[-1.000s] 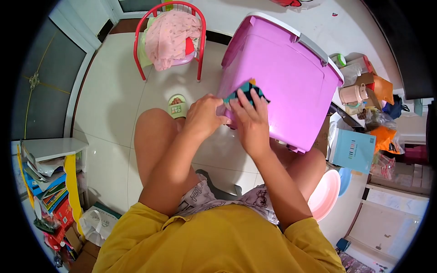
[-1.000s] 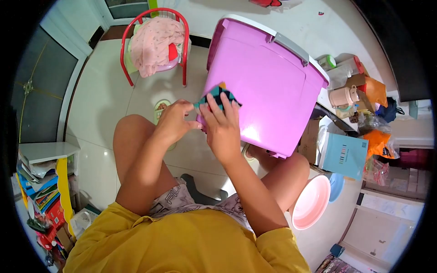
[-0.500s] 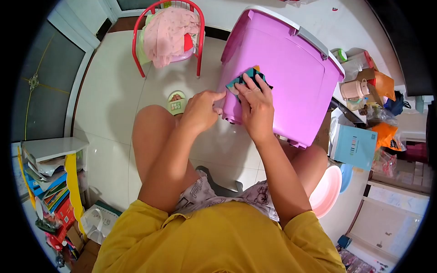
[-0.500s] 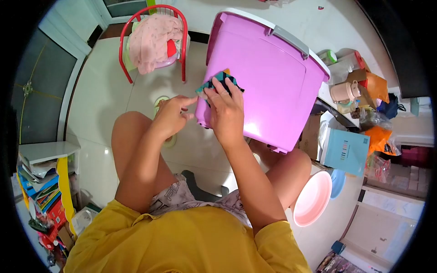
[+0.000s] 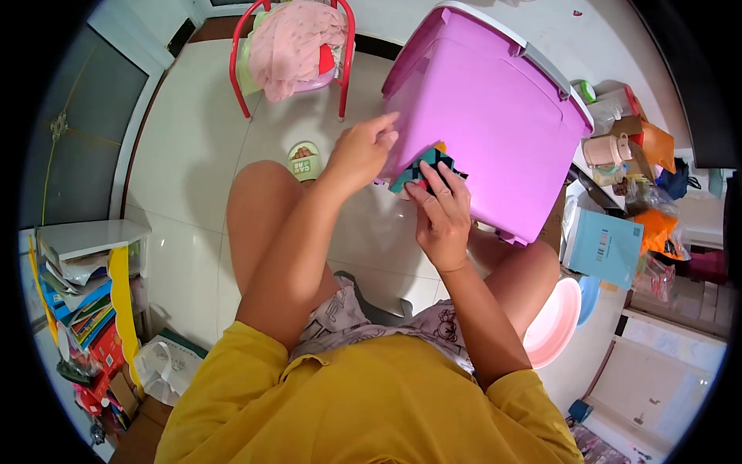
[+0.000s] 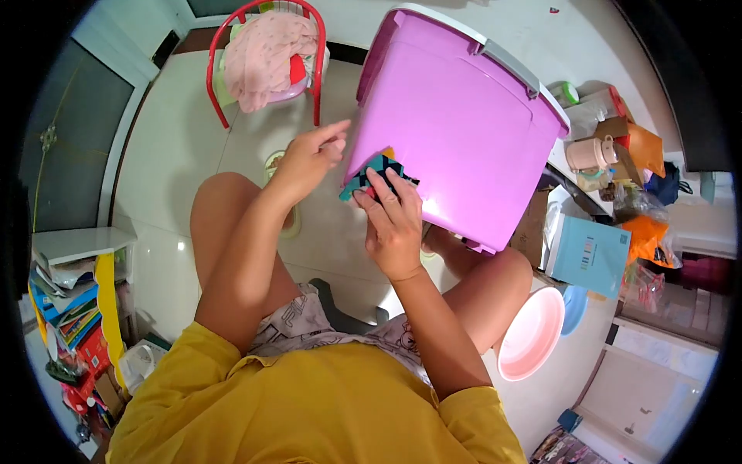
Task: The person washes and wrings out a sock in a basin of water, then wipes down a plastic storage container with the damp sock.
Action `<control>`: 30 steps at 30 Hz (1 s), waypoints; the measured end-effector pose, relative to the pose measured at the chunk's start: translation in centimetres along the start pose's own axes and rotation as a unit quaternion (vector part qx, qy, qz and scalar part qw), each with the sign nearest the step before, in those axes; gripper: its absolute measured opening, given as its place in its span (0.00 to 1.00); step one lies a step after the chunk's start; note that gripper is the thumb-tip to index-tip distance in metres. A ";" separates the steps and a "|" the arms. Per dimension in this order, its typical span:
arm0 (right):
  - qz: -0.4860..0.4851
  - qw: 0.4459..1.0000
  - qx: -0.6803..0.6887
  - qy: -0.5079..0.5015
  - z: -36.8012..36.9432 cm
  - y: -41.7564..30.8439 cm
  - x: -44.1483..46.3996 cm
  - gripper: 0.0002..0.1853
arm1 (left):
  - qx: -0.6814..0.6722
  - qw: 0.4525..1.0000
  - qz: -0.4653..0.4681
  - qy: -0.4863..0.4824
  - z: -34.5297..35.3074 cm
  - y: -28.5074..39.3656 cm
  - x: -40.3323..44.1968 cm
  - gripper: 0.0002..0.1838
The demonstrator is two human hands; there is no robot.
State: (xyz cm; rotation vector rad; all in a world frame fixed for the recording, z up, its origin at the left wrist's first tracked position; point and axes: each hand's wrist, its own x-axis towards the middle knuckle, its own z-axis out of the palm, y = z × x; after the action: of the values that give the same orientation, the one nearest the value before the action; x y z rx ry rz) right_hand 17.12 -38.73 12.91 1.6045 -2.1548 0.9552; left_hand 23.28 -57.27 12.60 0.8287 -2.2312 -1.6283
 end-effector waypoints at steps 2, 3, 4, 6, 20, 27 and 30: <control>-0.019 1.000 -0.011 0.007 0.6 -0.1 0.5 0.17 | -0.046 0.999 0.003 -0.028 0.1 -0.6 0.8 0.21; -0.016 0.999 -0.024 0.016 1.0 -0.2 0.8 0.16 | -0.085 0.995 -0.019 -0.045 0.0 -0.5 1.0 0.20; -0.012 0.999 -0.038 0.024 1.4 -0.4 1.1 0.15 | -0.124 0.989 -0.041 -0.063 -0.1 -0.5 1.1 0.20; 0.009 0.998 -0.049 0.026 1.8 -1.3 2.0 0.16 | -0.127 0.989 -0.044 -0.063 -0.2 -0.1 1.0 0.20; -0.006 0.999 -0.031 -0.016 1.7 -1.7 2.4 0.21 | -0.004 0.999 0.049 -0.006 0.2 -0.3 1.1 0.20; -0.019 1.000 -0.004 -0.024 0.1 -0.9 1.9 0.19 | 0.041 0.999 0.026 0.009 0.3 0.7 0.6 0.27; -0.027 0.999 0.004 -0.026 -0.1 -0.5 1.5 0.20 | 0.034 0.999 0.025 0.006 0.3 0.9 0.6 0.29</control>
State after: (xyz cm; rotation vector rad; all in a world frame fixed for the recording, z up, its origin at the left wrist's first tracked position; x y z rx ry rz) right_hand 17.08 -39.86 14.08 1.7007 -2.1321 0.9178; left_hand 22.39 -57.22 13.23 0.7911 -2.2921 -1.5284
